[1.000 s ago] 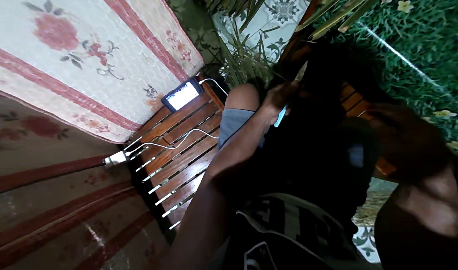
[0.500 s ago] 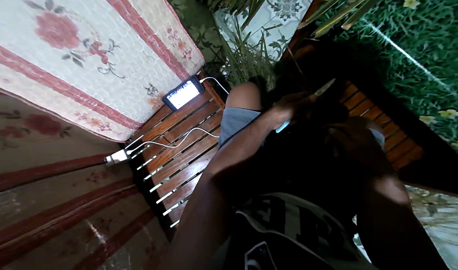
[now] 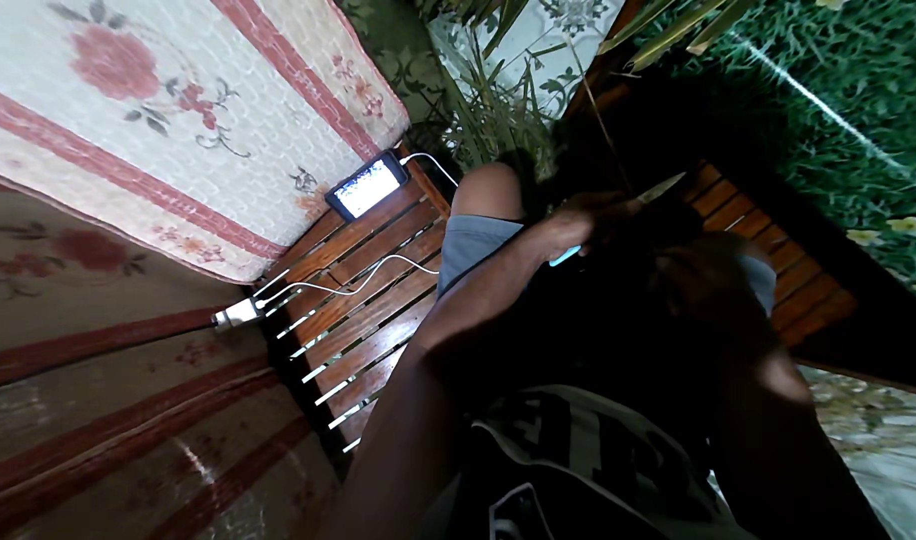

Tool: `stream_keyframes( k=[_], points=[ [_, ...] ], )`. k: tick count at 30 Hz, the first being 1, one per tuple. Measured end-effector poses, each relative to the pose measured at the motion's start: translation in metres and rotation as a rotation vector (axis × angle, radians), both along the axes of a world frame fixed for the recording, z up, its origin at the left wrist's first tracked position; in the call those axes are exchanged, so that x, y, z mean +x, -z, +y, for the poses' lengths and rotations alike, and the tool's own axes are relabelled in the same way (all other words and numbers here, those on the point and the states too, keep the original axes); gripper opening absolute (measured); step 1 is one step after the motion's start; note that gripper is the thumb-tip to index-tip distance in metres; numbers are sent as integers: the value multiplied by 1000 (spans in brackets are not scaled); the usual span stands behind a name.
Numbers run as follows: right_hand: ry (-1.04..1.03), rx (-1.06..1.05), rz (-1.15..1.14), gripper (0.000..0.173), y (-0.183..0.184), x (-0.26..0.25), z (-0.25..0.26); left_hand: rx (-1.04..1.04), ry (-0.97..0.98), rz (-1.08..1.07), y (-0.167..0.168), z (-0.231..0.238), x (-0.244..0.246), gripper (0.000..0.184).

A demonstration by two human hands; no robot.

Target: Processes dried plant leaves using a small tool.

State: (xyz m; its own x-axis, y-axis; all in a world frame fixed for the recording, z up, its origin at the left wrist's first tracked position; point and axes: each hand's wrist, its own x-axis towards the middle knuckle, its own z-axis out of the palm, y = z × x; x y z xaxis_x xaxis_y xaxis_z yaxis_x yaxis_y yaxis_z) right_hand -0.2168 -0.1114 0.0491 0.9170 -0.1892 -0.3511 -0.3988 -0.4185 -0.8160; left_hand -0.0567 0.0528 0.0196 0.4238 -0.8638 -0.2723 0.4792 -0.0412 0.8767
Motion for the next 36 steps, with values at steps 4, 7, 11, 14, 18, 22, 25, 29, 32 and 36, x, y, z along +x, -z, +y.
stream_keyframes(
  k=[4, 7, 11, 14, 18, 22, 25, 29, 32, 36],
  points=[
    [4, 19, 12, 32, 2, -2, -2, 5, 1, -8, 2, -2, 1, 29],
    [7, 14, 41, 32, -1, -1, 0, 17, 1, -14, 1, -1, 0, 29],
    [9, 22, 33, 32, 1, -1, 1, 9, 11, -24, 2, -1, 1, 30],
    [16, 47, 13, 31, 4, -3, 0, 21, 19, -21, 0, -1, -3, 29],
    [26, 51, -18, 33, 7, -4, -2, 60, 116, -94, -7, 1, -13, 25],
    [56, 8, 91, 31, -29, 2, 10, 43, 39, -61, -9, 2, -8, 25],
    [47, 13, 48, 31, -29, 3, 9, 97, 34, -142, -10, -3, -12, 24],
    [-42, -117, -104, 35, -8, 5, 0, 88, 45, -300, -19, 1, -24, 21],
    [-91, -115, -43, 38, -9, 5, -6, 66, -99, -224, -11, 4, -12, 26],
    [-108, -92, -51, 39, -7, 8, -10, 65, -78, -183, -2, -2, -12, 22]
  ],
)
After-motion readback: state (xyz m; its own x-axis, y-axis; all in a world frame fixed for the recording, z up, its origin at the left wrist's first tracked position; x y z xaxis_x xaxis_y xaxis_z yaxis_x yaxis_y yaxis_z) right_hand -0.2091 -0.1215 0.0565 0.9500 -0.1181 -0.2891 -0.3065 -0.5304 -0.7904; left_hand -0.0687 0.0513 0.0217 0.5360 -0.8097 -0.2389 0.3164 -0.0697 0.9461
